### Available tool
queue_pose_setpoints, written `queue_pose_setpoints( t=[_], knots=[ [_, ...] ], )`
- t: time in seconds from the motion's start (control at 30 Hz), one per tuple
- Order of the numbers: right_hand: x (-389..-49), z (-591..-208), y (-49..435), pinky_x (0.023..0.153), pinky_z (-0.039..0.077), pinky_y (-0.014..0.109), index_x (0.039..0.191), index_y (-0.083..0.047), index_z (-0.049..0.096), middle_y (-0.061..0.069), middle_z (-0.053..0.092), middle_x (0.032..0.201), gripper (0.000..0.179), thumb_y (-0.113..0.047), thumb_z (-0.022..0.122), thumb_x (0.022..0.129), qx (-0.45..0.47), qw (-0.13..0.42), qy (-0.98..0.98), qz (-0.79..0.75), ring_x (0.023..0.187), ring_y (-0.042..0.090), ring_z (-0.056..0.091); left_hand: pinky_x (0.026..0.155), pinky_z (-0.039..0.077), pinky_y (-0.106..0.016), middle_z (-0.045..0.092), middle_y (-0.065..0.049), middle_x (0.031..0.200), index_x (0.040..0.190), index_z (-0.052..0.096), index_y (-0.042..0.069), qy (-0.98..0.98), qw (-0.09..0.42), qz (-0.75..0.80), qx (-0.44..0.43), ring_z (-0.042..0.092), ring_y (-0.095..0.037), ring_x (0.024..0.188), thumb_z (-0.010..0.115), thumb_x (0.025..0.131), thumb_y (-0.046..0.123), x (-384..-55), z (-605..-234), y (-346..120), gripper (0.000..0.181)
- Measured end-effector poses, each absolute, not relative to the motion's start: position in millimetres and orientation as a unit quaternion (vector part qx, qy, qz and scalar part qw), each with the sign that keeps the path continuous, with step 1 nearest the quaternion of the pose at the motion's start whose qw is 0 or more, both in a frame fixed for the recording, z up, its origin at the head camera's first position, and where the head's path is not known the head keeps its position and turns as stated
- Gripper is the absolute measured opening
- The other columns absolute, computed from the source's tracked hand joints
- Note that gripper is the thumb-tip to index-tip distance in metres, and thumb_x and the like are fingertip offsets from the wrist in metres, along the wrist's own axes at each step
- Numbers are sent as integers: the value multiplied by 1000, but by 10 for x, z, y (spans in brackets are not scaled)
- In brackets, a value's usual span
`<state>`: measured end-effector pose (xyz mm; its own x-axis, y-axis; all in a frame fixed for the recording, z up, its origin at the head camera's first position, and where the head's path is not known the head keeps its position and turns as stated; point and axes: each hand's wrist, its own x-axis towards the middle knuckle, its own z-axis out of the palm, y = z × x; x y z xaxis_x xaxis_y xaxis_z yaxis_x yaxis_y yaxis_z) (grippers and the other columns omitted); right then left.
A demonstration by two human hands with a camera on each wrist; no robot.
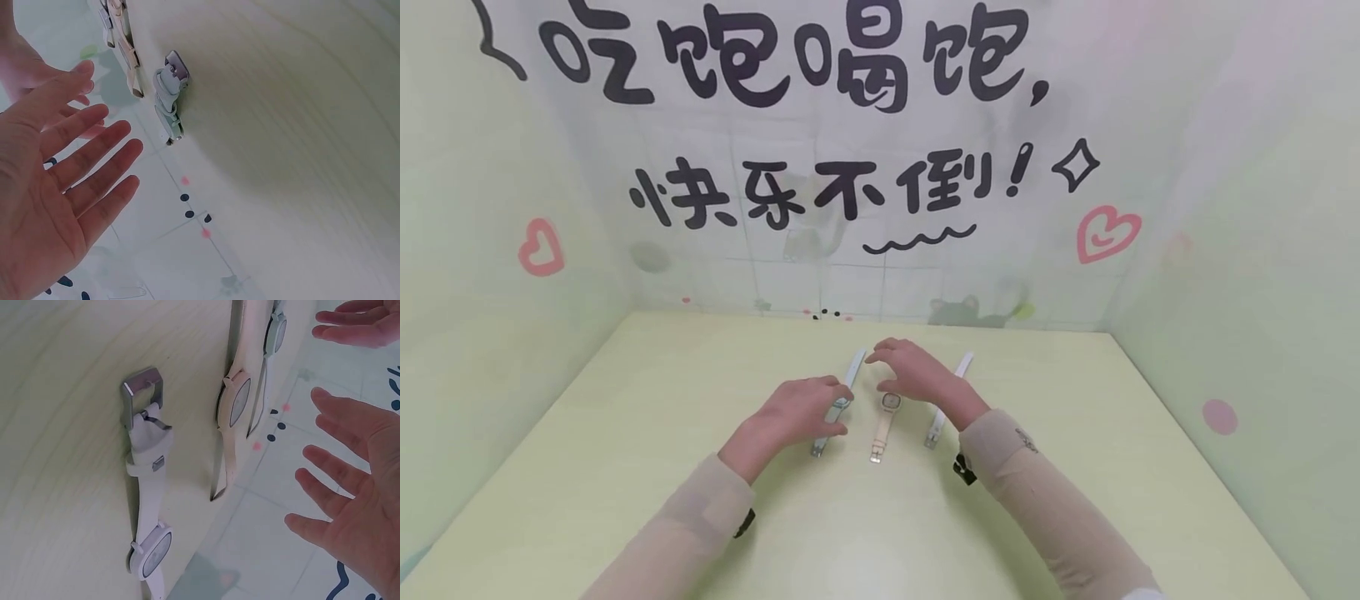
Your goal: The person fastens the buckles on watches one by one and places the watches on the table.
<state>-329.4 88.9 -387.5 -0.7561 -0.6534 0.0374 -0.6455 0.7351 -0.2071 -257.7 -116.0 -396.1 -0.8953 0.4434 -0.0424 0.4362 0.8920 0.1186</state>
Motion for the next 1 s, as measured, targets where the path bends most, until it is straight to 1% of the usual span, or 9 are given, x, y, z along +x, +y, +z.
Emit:
queue_pose_setpoints(
  t=[0.2, 0.33, 0.5, 0.67, 0.87, 0.93, 1.0],
  knots=[
    [-3348, -3914, 824, 114, 42, 42, 133, -10, 62, 12, 58, 140, 45, -17, 74, 90, -359, 23, 928, -93, 132, 29, 53, 69, 54, -32, 67, -1, 113, 123, 68, 17, 972, 35, 59, 223, 59, -12, 81, 80, 83, 37, -2545, -3972, -1173, 46],
    [-3363, -3930, 799, 114, 42, 42, 133, -10, 62, 12, 58, 140, 45, -15, 74, 90, -361, 22, 928, -95, 131, 29, 53, 70, 55, -33, 68, -2, 113, 122, 68, 17, 973, 31, 59, 223, 60, -13, 82, 81, 83, 35, -2542, -3975, -1179, 45],
    [-3383, -3949, 776, 114, 43, 41, 134, -11, 62, 11, 58, 141, 46, -17, 74, 90, -360, 21, 929, -81, 132, 27, 54, 68, 54, -32, 68, -2, 115, 124, 68, 18, 973, 24, 50, 222, 62, -13, 84, 81, 82, 35, -2557, -3963, -1175, 46],
    [-3386, -3987, 732, 114, 42, 40, 133, -12, 62, 9, 58, 141, 46, -17, 75, 90, -359, 19, 930, -76, 132, 27, 54, 68, 54, -31, 68, -4, 118, 126, 67, 18, 975, 23, 45, 217, 65, -16, 89, 80, 83, 36, -2555, -3980, -1167, 48],
    [-3382, -4027, 677, 114, 42, 39, 134, -13, 62, 8, 59, 141, 46, -18, 74, 90, -358, 26, 931, -67, 132, 25, 54, 62, 49, -29, 67, -4, 116, 127, 67, 17, 976, 35, 55, 208, 57, -13, 79, 81, 83, 35, -2554, -4005, -1147, 50],
    [-3377, -4034, 659, 115, 41, 39, 135, -14, 61, 7, 58, 142, 46, -18, 74, 90, -356, 30, 932, -65, 132, 24, 54, 63, 50, -29, 67, -4, 118, 128, 66, 17, 976, 37, 57, 205, 57, -14, 80, 81, 83, 34, -2557, -4017, -1143, 50],
    [-3373, -4039, 645, 116, 41, 39, 135, -14, 61, 7, 58, 142, 46, -18, 74, 90, -355, 31, 932, -63, 133, 24, 54, 67, 53, -31, 67, -5, 121, 128, 66, 18, 977, 37, 55, 202, 61, -15, 84, 80, 83, 35, -2557, -4022, -1139, 50]
  ],
)
